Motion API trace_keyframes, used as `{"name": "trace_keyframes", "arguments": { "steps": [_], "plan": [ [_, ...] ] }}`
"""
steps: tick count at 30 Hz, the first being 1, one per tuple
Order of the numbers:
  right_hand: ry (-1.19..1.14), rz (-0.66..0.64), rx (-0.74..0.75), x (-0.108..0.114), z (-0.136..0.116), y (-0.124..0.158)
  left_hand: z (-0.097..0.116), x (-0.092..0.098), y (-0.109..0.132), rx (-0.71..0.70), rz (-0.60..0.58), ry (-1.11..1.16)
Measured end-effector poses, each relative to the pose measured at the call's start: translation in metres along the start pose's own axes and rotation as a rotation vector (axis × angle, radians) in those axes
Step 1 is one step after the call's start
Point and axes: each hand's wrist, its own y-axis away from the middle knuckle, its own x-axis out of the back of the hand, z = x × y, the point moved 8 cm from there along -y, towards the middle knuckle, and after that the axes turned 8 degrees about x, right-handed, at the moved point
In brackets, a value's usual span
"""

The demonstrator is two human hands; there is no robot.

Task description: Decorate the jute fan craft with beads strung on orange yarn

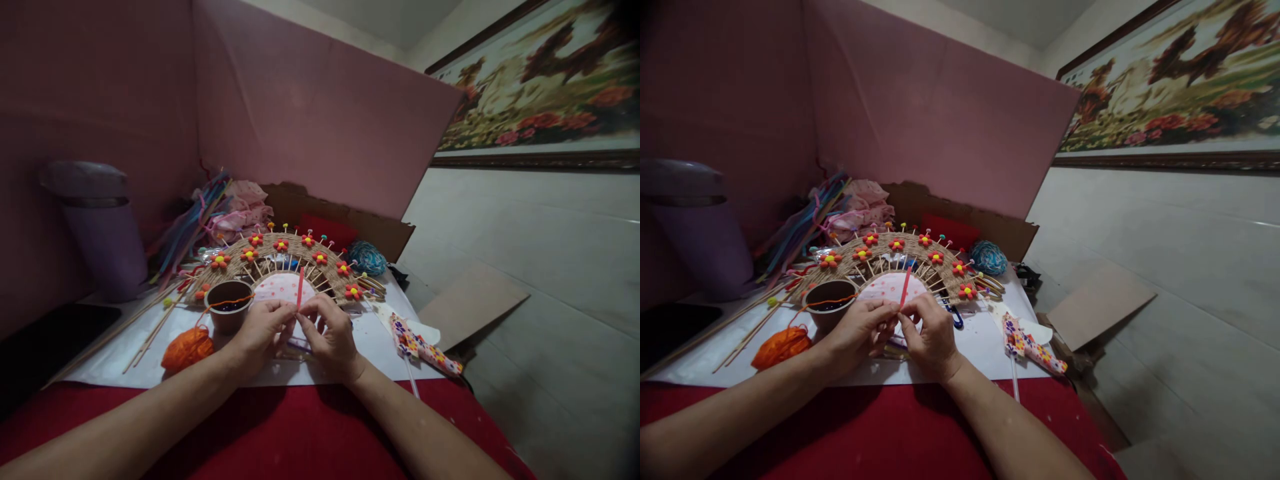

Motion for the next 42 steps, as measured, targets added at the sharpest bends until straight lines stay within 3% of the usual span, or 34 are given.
{"name": "trace_keyframes", "arguments": {
  "steps": [11,19,25,42],
  "plan": [
    [-0.074,0.045,-0.131,0.000,0.008,0.001,0.003,-0.001,0.000,-0.105,0.005,-0.088],
    [-0.319,0.113,-0.307,-0.005,0.026,0.010,-0.001,-0.006,0.000,-0.010,-0.094,0.068],
    [-0.507,0.099,-0.354,-0.013,0.030,0.013,-0.004,-0.008,-0.001,0.069,-0.146,0.107],
    [-0.627,0.105,-0.393,-0.013,0.024,0.011,0.002,-0.009,0.002,-0.018,-0.146,0.032]
  ]
}}
